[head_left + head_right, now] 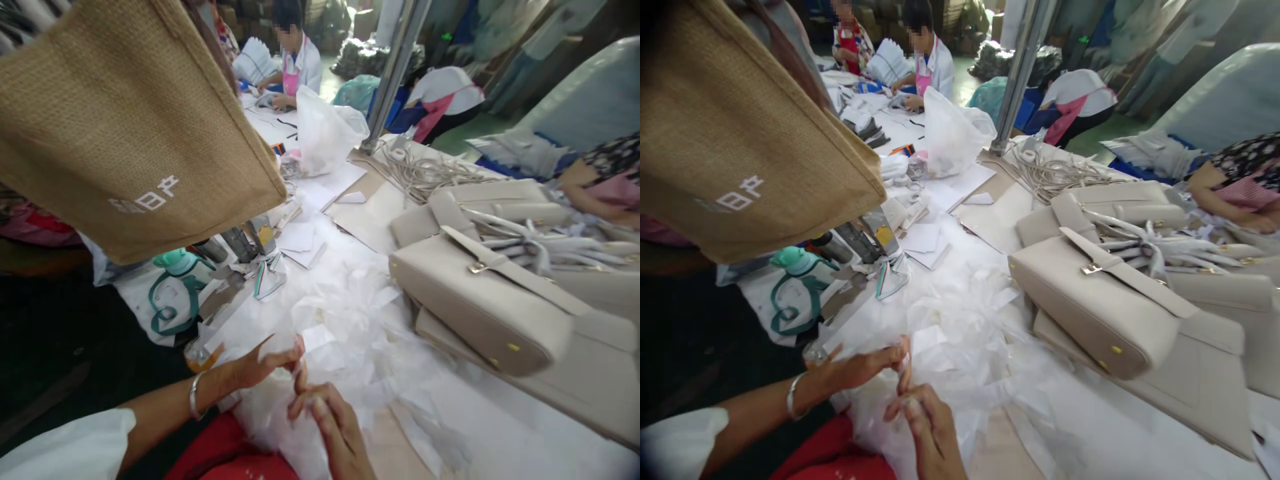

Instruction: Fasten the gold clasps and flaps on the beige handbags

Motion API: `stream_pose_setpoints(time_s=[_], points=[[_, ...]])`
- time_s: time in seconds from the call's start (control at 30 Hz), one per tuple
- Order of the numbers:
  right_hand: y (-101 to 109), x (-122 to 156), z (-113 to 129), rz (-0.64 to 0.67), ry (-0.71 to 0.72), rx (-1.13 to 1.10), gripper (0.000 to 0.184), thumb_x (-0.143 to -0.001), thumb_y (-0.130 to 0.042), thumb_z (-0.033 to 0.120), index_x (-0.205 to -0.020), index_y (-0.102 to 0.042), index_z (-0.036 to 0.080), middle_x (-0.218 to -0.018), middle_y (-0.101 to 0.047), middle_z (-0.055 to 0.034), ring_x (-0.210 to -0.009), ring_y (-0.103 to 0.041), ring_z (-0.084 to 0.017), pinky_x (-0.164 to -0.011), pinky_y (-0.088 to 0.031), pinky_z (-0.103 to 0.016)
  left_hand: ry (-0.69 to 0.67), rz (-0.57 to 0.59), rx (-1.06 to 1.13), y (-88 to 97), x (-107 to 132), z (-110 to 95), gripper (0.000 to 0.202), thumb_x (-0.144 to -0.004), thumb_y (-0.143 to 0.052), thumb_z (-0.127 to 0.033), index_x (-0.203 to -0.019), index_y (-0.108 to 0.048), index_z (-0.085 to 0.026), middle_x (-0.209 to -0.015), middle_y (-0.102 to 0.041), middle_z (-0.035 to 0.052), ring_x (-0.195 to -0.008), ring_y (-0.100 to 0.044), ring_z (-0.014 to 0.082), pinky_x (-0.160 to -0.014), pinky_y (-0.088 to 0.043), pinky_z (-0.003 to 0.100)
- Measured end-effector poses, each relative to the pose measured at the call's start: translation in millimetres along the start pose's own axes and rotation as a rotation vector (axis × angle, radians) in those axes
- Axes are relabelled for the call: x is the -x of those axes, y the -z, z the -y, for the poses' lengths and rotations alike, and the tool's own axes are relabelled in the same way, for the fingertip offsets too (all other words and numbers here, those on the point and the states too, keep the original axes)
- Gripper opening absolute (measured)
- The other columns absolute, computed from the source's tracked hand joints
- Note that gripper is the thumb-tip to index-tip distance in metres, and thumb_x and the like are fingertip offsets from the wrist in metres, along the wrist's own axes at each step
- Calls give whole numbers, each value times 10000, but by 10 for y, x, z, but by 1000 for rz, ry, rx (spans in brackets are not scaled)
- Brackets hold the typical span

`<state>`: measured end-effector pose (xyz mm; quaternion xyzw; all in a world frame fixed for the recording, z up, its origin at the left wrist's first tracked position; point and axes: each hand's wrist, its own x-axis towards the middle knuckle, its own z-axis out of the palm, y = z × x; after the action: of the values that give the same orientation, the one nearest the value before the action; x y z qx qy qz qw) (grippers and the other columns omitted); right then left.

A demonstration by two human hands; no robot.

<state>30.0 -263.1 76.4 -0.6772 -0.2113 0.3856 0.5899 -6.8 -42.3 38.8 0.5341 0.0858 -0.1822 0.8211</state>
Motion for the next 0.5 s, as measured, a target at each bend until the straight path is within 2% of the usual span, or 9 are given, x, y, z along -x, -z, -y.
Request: stream_pose_setpoints(time_s=[0.03, 0.07, 0.13, 0.2, 0.27, 0.33, 0.43, 0.5], points=[[-69, -83, -57, 24, -37, -85, 374, -951, -357, 460, -788, -567, 197, -739, -582, -26, -723, -544, -138, -719, -433, -253, 45, -5, 42, -43, -73, 51, 438, -917, -381, -502, -679, -491, -152, -584, -510, 15, -538, -466, 119, -593, -397, 266], [-109, -141, -156, -13, -79, -165, 385, -942, -367, 489, -739, -508, 195, -632, -502, 10, -601, -475, -113, -607, -401, -225, 89, -42, 78, -48, -138, 120, 473, -913, -374, -522, -608, -428, -165, -503, -405, -24, -460, -368, 89, -516, -342, 243], [-120, -178, -411, -159, -156, -300, 420, -917, -379, 555, -676, -383, 211, -523, -326, 70, -462, -297, -83, -459, -283, -202, 161, -136, 143, 26, -238, 275, 506, -880, -415, -551, -542, -310, -189, -449, -239, -73, -399, -179, 56, -416, -190, 227], [-86, -142, -642, -285, -195, -308, 441, -889, -403, 593, -661, -342, 221, -509, -272, 82, -443, -242, -79, -425, -230, -203, 190, -181, 138, 142, -296, 409, 466, -833, -502, -522, -564, -321, -188, -453, -246, -83, -400, -148, 47, -404, -135, 218], [-52, -87, -781, -324, -205, -184, 442, -868, -440, 598, -653, -375, 217, -504, -295, 72, -451, -278, -83, -428, -225, -207, 208, -206, 76, 244, -318, 499, 382, -769, -572, -472, -618, -375, -182, -465, -302, -84, -399, -177, 43, -397, -139, 205], [-23, -50, -832, -315, -207, -50, 428, -866, -453, 585, -661, -429, 211, -498, -317, 63, -455, -312, -85, -429, -219, -212, 221, -231, 43, 319, -321, 546, 317, -720, -582, -424, -647, -388, -184, -460, -312, -91, -392, -183, 40, -389, -147, 196], [39, -32, -842, -322, -235, -11, 433, -889, -402, 582, -659, -432, 216, -460, -279, 75, -412, -277, -82, -408, -206, -220, 195, -290, 48, 399, -324, 568, 240, -719, -527, -383, -675, -391, -190, -451, -301, -99, -380, -189, 45, -378, -177, 189], [90, -19, -842, -352, -244, 46, 437, -893, -392, 580, -650, -425, 218, -461, -309, 69, -416, -303, -87, -410, -242, -219, 168, -338, 11, 420, -335, 570, 222, -729, -509, -386, -713, -408, -189, -462, -306, -102, -374, -196, 48, -372, -193, 188]])
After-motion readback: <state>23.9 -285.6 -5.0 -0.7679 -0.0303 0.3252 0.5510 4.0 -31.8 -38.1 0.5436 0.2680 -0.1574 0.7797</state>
